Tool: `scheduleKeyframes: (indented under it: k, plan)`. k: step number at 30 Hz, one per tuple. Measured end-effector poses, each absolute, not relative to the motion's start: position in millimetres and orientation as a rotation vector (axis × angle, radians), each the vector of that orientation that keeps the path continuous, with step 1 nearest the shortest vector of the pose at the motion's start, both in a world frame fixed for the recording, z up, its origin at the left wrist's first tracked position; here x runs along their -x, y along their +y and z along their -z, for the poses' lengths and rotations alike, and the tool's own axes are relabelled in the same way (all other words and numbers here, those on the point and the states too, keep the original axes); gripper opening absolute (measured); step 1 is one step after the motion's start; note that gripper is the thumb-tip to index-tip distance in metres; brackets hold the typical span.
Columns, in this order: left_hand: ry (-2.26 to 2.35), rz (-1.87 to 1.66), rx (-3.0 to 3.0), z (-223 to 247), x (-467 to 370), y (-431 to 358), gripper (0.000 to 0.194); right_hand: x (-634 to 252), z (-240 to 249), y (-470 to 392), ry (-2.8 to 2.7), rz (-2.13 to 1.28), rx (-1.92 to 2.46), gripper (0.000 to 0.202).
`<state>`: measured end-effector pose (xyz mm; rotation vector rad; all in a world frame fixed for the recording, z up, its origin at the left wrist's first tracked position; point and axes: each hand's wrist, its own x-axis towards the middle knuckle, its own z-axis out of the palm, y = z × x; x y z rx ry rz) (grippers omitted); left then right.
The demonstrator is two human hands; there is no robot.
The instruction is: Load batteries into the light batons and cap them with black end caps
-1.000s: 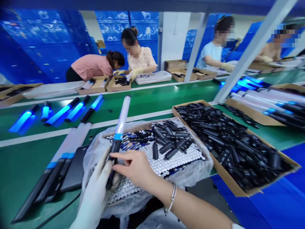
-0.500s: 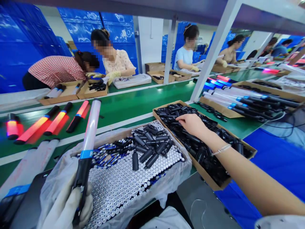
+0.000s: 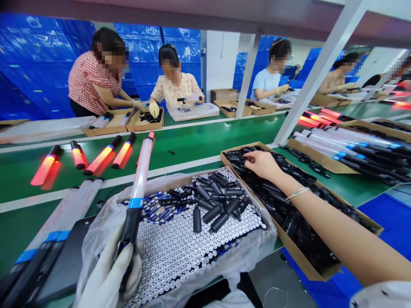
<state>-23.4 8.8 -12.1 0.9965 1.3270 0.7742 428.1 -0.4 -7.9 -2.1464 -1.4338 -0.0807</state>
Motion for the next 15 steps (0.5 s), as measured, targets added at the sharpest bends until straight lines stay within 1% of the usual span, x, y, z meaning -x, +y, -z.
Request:
scheduleKeyframes:
  k: [2, 5, 8, 12, 15]
  plan:
    - [1.270, -0.737, -0.952, 7.8, 21.4, 8.3, 0.085, -417.9, 0.1, -16.0, -1.296, 0.080, 2.148, 0.032]
    - [1.200, -0.707, -0.854, 4.8, 21.4, 8.1, 0.091, -378.7, -13.8, -41.2, -1.097, -0.170, 1.904, 0.035]
    - [1.212, -0.757, -0.767, 5.8, 24.2, 8.1, 0.087, -315.5, -21.1, -57.6, -0.891, -0.487, 1.571, 0.037]
    - [1.146, -0.885, -0.726, 8.4, 28.2, 5.3, 0.076, -232.3, -14.1, -58.7, -0.860, -0.682, 1.364, 0.035]
    - [1.098, -0.874, -0.735, 10.5, 29.2, 1.9, 0.075, -191.2, -2.7, -50.2, -0.948, -0.782, 1.269, 0.029]
